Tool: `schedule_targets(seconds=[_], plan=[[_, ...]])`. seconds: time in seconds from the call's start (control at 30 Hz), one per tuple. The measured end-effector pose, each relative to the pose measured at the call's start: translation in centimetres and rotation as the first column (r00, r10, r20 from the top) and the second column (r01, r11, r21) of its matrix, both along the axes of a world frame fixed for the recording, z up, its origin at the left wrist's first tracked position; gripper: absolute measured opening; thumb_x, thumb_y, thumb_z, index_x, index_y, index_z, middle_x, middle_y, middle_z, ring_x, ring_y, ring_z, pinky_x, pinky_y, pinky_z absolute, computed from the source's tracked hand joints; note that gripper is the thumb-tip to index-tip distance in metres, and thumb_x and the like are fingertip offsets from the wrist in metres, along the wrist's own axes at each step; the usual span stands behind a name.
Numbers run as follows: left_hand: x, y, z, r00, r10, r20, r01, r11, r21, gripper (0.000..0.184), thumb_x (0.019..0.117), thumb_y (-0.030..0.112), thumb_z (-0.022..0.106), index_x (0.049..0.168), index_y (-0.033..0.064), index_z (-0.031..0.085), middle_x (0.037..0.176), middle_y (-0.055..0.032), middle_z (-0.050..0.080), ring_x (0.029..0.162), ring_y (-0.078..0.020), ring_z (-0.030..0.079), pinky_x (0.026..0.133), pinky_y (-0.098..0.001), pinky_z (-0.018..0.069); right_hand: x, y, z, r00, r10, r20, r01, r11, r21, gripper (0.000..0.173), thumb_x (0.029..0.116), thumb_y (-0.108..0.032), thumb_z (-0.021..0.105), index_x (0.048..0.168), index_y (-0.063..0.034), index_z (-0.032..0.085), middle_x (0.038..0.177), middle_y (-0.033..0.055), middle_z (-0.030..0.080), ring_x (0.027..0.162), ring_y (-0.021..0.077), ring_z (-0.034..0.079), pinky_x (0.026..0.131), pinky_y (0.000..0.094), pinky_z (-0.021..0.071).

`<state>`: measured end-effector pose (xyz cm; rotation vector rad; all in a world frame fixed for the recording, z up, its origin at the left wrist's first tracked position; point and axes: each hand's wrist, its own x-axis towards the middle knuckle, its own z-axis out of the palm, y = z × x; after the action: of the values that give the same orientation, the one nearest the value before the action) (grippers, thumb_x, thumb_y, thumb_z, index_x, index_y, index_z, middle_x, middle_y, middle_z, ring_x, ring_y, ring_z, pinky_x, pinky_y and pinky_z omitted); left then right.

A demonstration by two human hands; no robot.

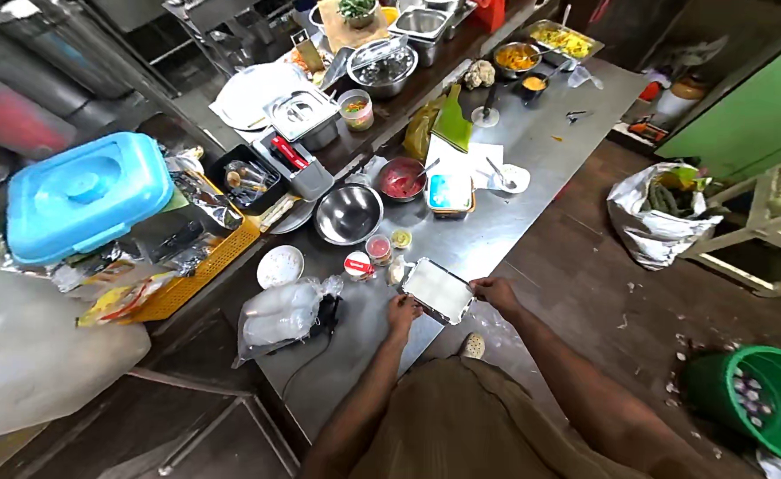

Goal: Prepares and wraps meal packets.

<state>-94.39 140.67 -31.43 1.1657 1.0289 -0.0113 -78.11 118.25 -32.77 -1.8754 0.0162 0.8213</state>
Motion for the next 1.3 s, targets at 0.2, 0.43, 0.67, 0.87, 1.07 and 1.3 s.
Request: schedule_targets(seconds=[0.2, 0.43, 0.67, 0.87, 1.07, 1.3], plan=[[1.7, 0.7, -1.3, 0.990, 0.138, -0.022, -0.138, 0.990, 0.015, 0.033, 0.1005, 0.014, 0.067, 0.126, -0.0053, 0.060, 0.114, -0.0220, 0.068, 0.092, -0.0285, 0.072, 0.085, -0.0444, 0.0608, -0.6, 0.0, 1.5, 0.990, 0.113, -0.085, -0.114, 0.993, -0.015, 0.015, 0.0942, -0.012, 0.073, 0.105, -0.0009, 0.073, 0.091, 0.0135, 0.074, 0.077, 0.0222, 0.071, 0.077, 0.0417, 0.0608], [-3.3, 1.4, -0.8, 0.994, 0.025, -0.109, -0.001, 0.978, 0.209, 0.024, 0.1001, 0.014, 0.066, 0.115, -0.0054, 0.066, 0.098, -0.0194, 0.071, 0.080, -0.0256, 0.071, 0.077, -0.0426, 0.0618, -5.5, -0.6, 1.6, 0.939, 0.319, -0.132, -0.323, 0.946, -0.011, 0.024, 0.0897, -0.019, 0.077, 0.107, -0.0026, 0.073, 0.096, 0.0122, 0.074, 0.083, 0.0232, 0.072, 0.081, 0.0437, 0.0612], [-12.5, 5.2, 0.3, 0.987, 0.160, 0.026, -0.161, 0.951, 0.263, 0.030, 0.1004, 0.004, 0.062, 0.129, -0.0071, 0.060, 0.117, -0.0240, 0.066, 0.096, -0.0300, 0.070, 0.086, -0.0465, 0.0602, -10.3, 5.1, 1.0, 0.864, 0.503, -0.028, -0.500, 0.863, 0.069, 0.024, 0.0944, -0.027, 0.071, 0.107, -0.0079, 0.077, 0.093, 0.0083, 0.075, 0.078, 0.0201, 0.072, 0.078, 0.0441, 0.0614], [-14.5, 8.5, 1.2, 0.989, -0.144, -0.018, 0.110, 0.660, 0.744, 0.037, 0.0941, 0.005, 0.062, 0.131, -0.0012, 0.063, 0.134, -0.0237, 0.060, 0.121, -0.0357, 0.061, 0.102, -0.0520, 0.0525, -8.2, 3.3, 1.2, 0.819, 0.555, 0.147, -0.558, 0.829, -0.025, 0.027, 0.0959, -0.033, 0.070, 0.102, -0.0077, 0.076, 0.094, 0.0074, 0.074, 0.086, 0.0196, 0.071, 0.087, 0.0468, 0.0576], [-8.2, 1.9, 5.9, 0.965, -0.253, 0.071, 0.124, 0.677, 0.725, 0.027, 0.0987, 0.016, 0.066, 0.121, 0.0006, 0.069, 0.111, -0.0125, 0.073, 0.097, -0.0201, 0.071, 0.086, -0.0405, 0.0607, -6.3, -12.8, -6.2, 0.964, 0.260, -0.047, -0.260, 0.896, -0.361, 0.053, 0.0923, -0.055, 0.067, 0.098, -0.0032, 0.073, 0.094, 0.0168, 0.072, 0.086, 0.0322, 0.070, 0.085, 0.0568, 0.0560], [1.0, -10.3, 2.9, 0.876, -0.462, 0.140, 0.318, 0.769, 0.554, 0.029, 0.1051, 0.007, 0.045, 0.122, 0.0015, 0.068, 0.093, -0.0102, 0.073, 0.074, -0.0183, 0.071, 0.066, -0.0347, 0.0614, -8.1, -36.0, -11.6, 0.907, -0.086, -0.413, -0.159, 0.836, -0.524, 0.047, 0.1069, -0.043, 0.045, 0.112, -0.0024, 0.069, 0.098, 0.0176, 0.070, 0.081, 0.0290, 0.069, 0.077, 0.0499, 0.0562]])
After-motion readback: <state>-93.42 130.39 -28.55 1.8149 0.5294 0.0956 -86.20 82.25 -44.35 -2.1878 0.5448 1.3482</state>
